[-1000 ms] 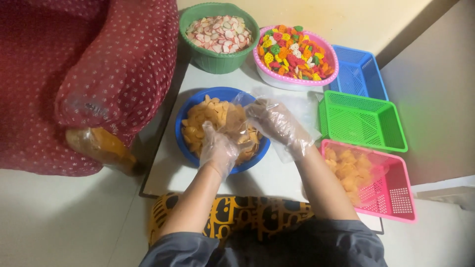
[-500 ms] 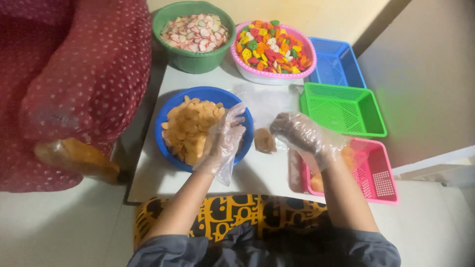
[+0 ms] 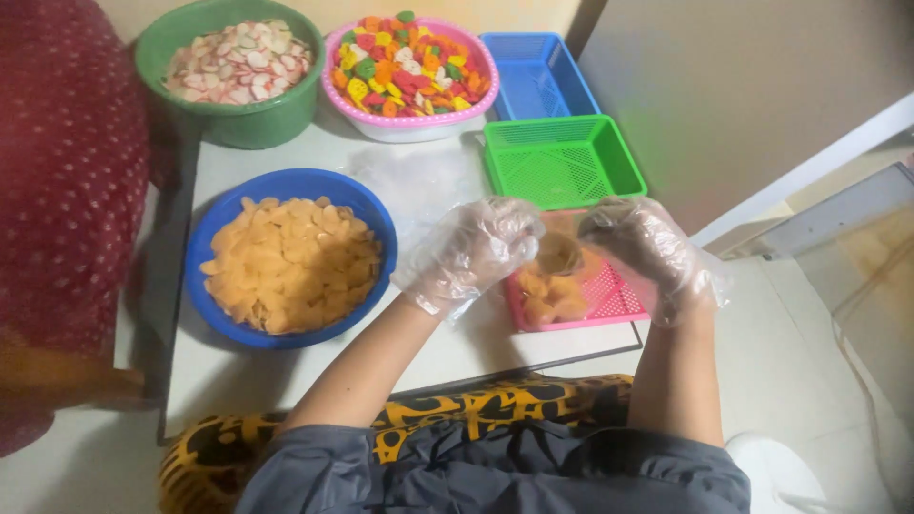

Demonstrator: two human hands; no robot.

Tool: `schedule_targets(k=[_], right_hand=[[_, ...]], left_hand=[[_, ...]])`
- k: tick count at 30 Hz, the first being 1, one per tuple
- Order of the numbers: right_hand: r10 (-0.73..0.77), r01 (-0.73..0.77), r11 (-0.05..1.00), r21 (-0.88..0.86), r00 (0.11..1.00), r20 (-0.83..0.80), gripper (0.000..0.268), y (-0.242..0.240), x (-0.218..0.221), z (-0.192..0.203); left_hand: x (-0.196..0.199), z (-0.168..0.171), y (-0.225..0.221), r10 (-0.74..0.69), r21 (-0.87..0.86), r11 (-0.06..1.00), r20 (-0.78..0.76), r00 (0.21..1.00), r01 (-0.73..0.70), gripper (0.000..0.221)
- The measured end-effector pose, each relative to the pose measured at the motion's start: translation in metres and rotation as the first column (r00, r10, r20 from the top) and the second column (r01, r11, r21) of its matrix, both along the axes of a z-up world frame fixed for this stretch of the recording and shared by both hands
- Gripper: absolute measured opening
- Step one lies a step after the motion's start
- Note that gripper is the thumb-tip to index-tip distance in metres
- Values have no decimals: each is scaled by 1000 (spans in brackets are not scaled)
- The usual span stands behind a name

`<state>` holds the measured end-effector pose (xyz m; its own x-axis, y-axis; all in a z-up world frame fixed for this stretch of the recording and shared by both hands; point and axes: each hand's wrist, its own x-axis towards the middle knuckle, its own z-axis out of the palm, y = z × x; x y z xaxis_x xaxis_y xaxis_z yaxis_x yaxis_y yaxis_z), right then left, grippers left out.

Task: Sorting and transferring fried snacks from a blue bowl into a pink basket while wearing plastic gloves.

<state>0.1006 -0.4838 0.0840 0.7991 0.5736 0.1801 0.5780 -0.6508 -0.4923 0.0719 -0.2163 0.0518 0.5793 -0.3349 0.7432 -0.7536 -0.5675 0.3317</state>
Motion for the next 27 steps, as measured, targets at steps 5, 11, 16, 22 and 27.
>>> schedule_targets(k=[5, 11, 16, 22, 27], right_hand=[[-171, 170, 985, 14, 975, 145, 3, -49, -31, 23], [-375, 400, 903, -158, 912, 167, 9, -141, -3, -40], [-528, 513, 830, -218, 849, -11, 13, -166, 17, -96], [-558, 523, 813, -256, 825, -87, 13, -178, 52, -159], [-565, 518, 816, -256, 807, -170, 10, -182, 68, -213]], left_hand=[[-2, 20, -58, 150, 493, 597, 705, 693, -632, 18], [7, 6, -134, 221, 562, 692, 433, 874, -453, 15], [49, -93, -186, 212, 678, 554, 447, 869, -483, 22], [66, -130, -203, 172, 639, 738, 134, 976, -218, 25], [59, -136, -202, 128, 537, 843, -147, 981, -30, 15]])
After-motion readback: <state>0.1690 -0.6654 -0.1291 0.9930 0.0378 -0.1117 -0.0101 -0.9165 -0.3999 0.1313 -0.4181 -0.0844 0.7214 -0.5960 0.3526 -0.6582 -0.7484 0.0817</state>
